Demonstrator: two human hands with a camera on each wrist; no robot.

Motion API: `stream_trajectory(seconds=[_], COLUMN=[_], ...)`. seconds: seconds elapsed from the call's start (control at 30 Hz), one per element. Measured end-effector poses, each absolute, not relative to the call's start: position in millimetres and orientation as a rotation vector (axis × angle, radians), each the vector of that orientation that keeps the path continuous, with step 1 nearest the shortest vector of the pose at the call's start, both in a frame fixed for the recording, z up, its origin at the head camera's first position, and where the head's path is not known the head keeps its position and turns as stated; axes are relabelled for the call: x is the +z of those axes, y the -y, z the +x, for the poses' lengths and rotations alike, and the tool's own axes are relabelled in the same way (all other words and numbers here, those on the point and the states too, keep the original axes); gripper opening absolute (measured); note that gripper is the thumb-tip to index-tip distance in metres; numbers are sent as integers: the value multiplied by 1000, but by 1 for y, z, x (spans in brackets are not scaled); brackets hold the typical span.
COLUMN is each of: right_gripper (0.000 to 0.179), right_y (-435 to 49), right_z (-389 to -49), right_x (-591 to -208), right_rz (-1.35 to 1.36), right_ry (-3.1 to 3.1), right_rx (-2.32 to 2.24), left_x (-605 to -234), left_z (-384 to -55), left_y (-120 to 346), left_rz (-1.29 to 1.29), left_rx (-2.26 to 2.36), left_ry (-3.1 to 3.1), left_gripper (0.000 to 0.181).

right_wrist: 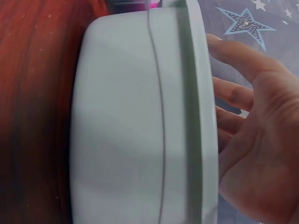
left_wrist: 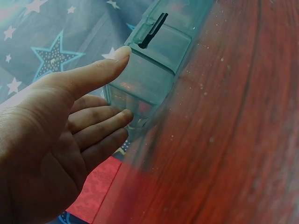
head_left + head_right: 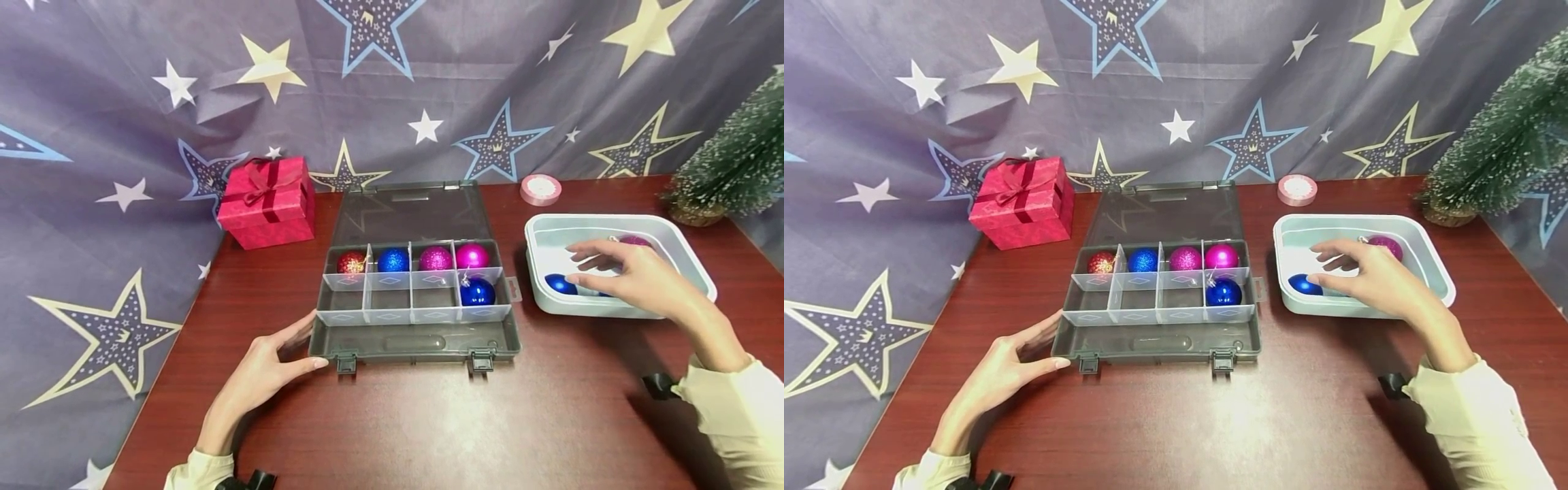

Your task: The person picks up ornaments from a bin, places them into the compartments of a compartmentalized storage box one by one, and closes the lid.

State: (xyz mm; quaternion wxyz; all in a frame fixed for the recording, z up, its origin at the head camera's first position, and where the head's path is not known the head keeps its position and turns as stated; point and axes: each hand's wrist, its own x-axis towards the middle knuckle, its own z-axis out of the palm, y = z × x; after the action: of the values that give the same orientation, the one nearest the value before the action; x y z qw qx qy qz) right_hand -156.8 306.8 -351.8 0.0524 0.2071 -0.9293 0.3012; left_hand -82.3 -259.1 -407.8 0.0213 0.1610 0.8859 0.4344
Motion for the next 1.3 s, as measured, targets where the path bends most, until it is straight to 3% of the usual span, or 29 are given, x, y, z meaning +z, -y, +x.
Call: stream_trajectory(seconds=[0.9,1.3], right_gripper=[36,33], right_y=[-312,-309], right_z=[-182,-181], right_x=[-359,-358], right_rz=[832,802], right_ry=[3103,3132], right_rx=[1041,1016], left_x=[-407,-407], left_z=[-81,-81], left_y=[258,258], left_rz=[500,501], left_rx=[1318,1348], left_ry=[-2774,-2751], left_gripper=[77,78])
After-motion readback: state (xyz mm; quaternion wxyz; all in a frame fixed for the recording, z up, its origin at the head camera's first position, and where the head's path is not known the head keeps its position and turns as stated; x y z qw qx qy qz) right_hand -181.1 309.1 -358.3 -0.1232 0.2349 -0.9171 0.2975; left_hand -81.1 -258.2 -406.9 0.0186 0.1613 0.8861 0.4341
